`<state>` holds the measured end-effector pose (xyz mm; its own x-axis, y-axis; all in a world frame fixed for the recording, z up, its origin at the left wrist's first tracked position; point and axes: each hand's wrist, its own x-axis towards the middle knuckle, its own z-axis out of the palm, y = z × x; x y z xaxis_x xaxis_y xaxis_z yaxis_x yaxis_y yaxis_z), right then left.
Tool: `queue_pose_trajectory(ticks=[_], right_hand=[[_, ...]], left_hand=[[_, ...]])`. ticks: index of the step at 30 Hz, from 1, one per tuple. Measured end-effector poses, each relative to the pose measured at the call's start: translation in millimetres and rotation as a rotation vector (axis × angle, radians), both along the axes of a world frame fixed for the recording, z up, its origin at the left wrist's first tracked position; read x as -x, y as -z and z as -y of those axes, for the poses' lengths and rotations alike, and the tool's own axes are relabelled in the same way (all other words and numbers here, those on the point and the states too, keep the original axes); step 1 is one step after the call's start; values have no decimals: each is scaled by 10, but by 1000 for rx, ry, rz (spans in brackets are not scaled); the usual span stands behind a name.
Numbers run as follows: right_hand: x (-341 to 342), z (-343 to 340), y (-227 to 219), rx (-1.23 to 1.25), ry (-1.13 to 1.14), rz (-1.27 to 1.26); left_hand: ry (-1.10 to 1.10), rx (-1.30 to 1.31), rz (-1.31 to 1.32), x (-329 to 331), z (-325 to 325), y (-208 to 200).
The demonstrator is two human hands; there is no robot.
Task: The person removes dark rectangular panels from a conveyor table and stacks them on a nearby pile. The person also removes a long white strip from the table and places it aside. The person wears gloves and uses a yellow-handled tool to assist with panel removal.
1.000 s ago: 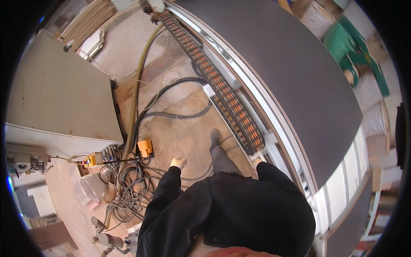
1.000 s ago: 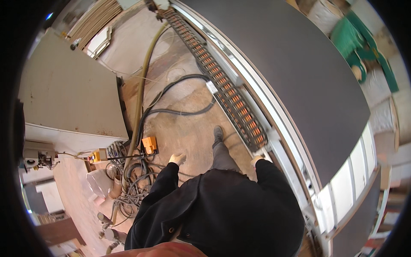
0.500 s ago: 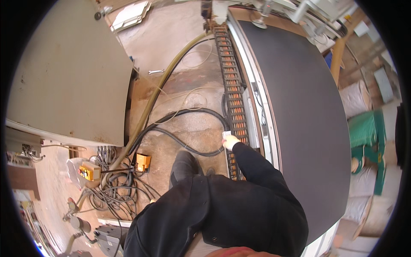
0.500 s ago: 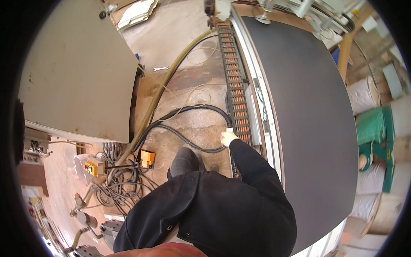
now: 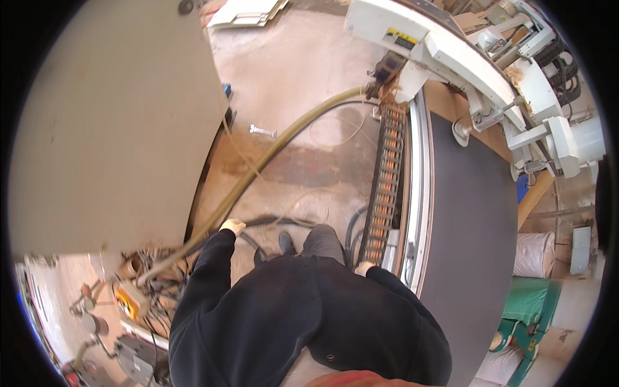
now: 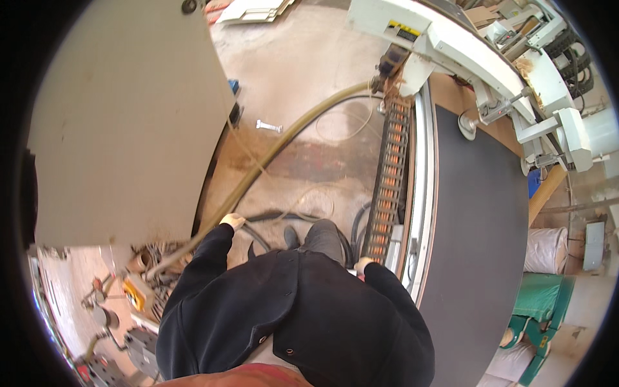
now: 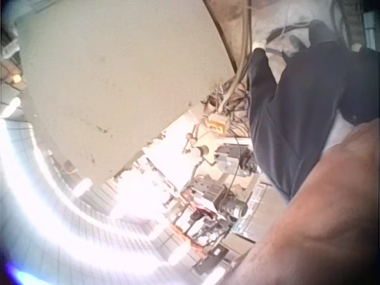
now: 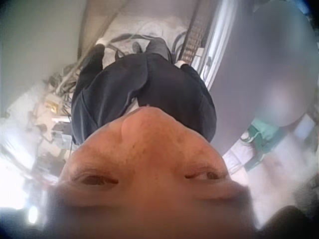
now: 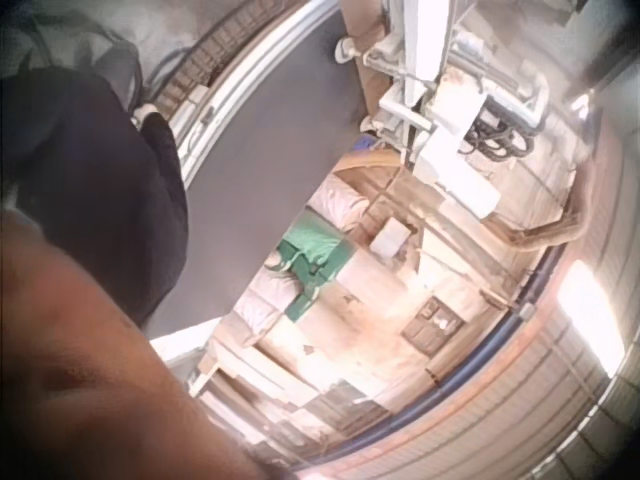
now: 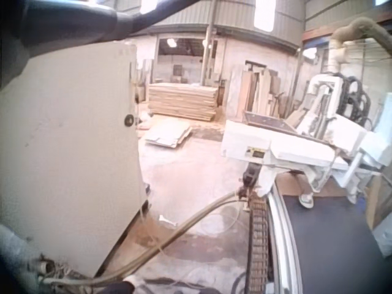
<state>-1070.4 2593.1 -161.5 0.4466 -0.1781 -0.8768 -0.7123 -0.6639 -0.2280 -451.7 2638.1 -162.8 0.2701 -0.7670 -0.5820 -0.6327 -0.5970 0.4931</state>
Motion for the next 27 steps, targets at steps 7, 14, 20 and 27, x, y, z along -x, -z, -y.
queue_pose_trajectory(ticks=[7, 14, 20, 27], right_hand=[[-892, 1900, -188, 5, 723, 75], [-1893, 4636, -39, -51, 645, 149], [-2734, 6836, -371, -86, 608, 160], [-4464, 9083, -906, -133, 585, 325]], left_hand=[[-63, 354, -432, 112, 2764, -678], [-341, 525, -673, -528, 5158, -528], [-840, 640, -619, -1791, 6637, -729], [-1099, 908, -708, -3259, 8646, -1678]])
